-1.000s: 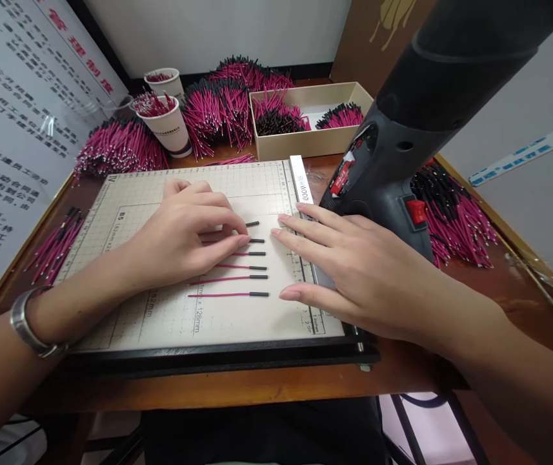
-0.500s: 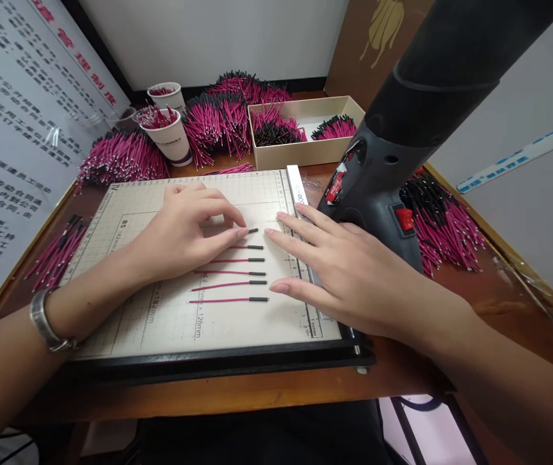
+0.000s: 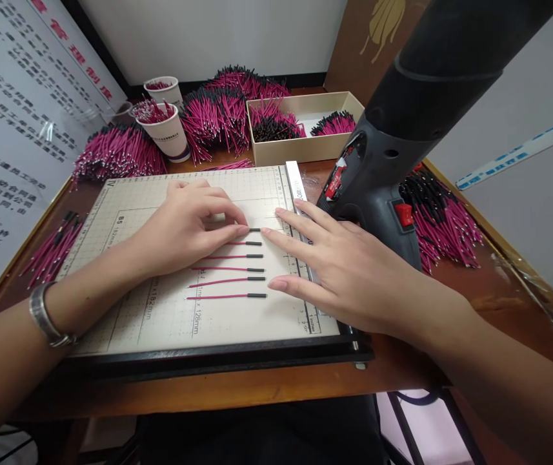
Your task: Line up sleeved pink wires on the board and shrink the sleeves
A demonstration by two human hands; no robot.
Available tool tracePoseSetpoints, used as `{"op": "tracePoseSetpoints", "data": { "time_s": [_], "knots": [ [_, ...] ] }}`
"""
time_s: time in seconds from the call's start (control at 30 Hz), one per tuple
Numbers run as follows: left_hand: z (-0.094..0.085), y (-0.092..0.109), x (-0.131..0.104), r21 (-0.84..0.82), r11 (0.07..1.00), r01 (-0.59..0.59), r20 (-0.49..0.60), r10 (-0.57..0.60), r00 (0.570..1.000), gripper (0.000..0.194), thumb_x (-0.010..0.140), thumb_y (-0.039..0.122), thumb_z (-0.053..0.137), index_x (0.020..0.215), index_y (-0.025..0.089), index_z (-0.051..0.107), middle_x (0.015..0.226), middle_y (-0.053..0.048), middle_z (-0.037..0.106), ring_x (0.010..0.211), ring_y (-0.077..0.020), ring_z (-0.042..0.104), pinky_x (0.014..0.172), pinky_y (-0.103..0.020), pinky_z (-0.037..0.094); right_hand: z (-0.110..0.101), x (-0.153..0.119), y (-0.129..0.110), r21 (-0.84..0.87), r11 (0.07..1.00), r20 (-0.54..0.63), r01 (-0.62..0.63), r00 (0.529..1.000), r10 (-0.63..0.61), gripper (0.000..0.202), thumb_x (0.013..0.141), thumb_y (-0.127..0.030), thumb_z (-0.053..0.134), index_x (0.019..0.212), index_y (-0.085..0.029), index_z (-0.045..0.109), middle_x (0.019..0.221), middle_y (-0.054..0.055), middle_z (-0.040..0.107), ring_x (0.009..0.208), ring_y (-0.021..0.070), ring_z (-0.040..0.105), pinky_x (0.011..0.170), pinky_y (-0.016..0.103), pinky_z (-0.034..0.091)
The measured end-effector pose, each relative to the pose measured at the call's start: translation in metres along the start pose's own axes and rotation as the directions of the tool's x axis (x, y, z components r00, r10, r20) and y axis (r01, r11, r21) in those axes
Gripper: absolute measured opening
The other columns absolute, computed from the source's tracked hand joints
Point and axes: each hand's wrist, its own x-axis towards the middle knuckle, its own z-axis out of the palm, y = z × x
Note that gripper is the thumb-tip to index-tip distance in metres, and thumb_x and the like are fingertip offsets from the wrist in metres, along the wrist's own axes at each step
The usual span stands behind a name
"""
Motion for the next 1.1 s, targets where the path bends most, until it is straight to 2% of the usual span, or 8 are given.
{"op": "tracePoseSetpoints", "data": {
  "time_s": [0.43, 1.1],
  "knots": [
    [0.0028, -0.0033, -0.0015, -0.069, 0.997, -0.021, -0.03, 0.019, 0.999, 0.028, 0.096, 0.046, 0.066, 0.085, 0.024, 0.078, 0.085, -0.001, 0.075, 0.084, -0.0186, 0.06, 0.085, -0.038, 0.033, -0.0037, 0.0037, -0.0046, -0.007, 0.998, 0.103, -0.061, 0.993, 0.061, 0.072, 0.11, -0.068, 0.033, 0.167, -0.025, 0.043, 0.176, 0.011, 0.029, 0.165, 0.0408, 0.025, 0.111, 0.064, 0.054],
    [0.0039, 0.0006, -0.0009, -0.071, 0.997, 0.03, -0.009, -0.031, 0.999, 0.031, 0.093, 0.049, 0.064, 0.083, 0.023, 0.078, 0.086, -0.002, 0.075, 0.086, -0.02, 0.059, 0.086, -0.039, 0.031, -0.0033, 0.0042, -0.0048, -0.004, 0.998, 0.101, -0.069, 0.993, 0.069, 0.072, 0.109, -0.069, 0.034, 0.167, -0.026, 0.043, 0.176, 0.01, 0.03, 0.165, 0.0398, 0.024, 0.111, 0.064, 0.055]
  ]
}}
